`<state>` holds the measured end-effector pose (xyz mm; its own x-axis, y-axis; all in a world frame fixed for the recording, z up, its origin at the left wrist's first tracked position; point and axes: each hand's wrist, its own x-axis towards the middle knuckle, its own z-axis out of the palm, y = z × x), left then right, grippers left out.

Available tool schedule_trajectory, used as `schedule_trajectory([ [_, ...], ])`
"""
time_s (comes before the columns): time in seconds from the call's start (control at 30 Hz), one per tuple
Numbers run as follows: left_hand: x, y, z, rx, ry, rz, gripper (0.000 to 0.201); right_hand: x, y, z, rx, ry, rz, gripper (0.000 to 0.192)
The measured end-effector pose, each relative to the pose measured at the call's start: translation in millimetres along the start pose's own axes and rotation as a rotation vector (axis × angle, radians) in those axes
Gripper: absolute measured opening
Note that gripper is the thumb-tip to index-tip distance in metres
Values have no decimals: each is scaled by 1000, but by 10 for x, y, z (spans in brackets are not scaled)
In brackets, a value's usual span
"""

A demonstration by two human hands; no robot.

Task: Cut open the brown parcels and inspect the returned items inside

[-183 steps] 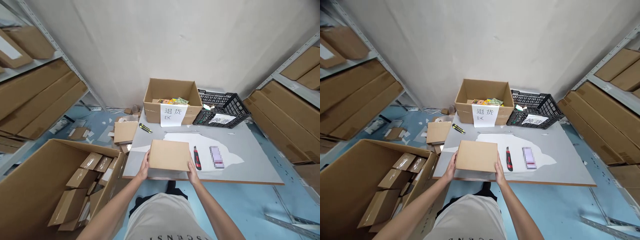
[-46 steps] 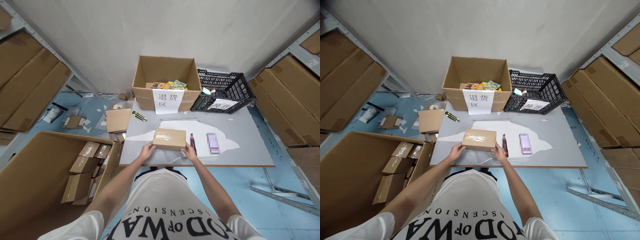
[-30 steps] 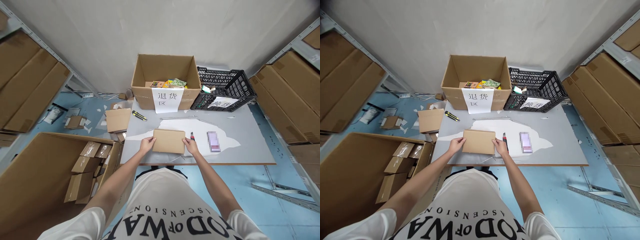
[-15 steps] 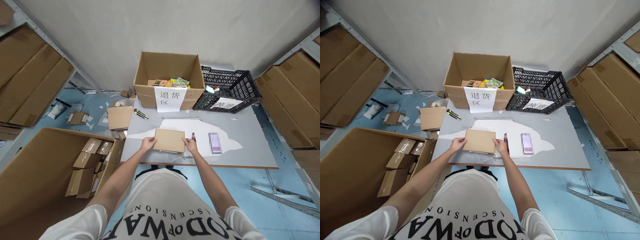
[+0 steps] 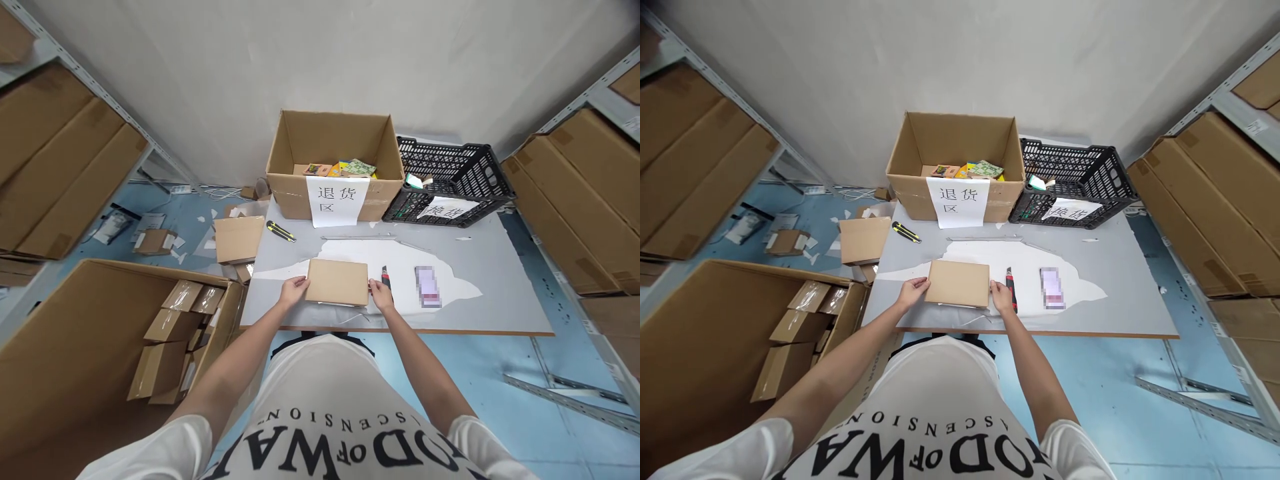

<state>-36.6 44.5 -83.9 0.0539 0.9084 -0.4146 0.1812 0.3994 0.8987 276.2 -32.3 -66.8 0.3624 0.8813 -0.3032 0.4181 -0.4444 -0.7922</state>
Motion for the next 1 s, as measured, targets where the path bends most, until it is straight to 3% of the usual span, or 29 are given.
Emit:
schedule_trajectory([
  [0.17, -136, -203, -83, -29, -48, 0, 44, -276, 246, 24, 70, -9, -22, 45],
  [0.33, -328, -314, -37, -64, -207, 73, 68, -516, 367, 134, 245, -171, -123, 70],
  [0.43, -374, -320, 15, -75, -230, 89, 75, -552, 353, 213, 346, -180, -106, 73],
  [0.7, -405, -208, 9, -51, -243, 96, 73, -535, 200, 214, 463, -138, -88, 63],
  [1.0, -359, 87, -24, 76, -217, 141, 55, -379, -59, -64, 179, -154, -138, 55],
])
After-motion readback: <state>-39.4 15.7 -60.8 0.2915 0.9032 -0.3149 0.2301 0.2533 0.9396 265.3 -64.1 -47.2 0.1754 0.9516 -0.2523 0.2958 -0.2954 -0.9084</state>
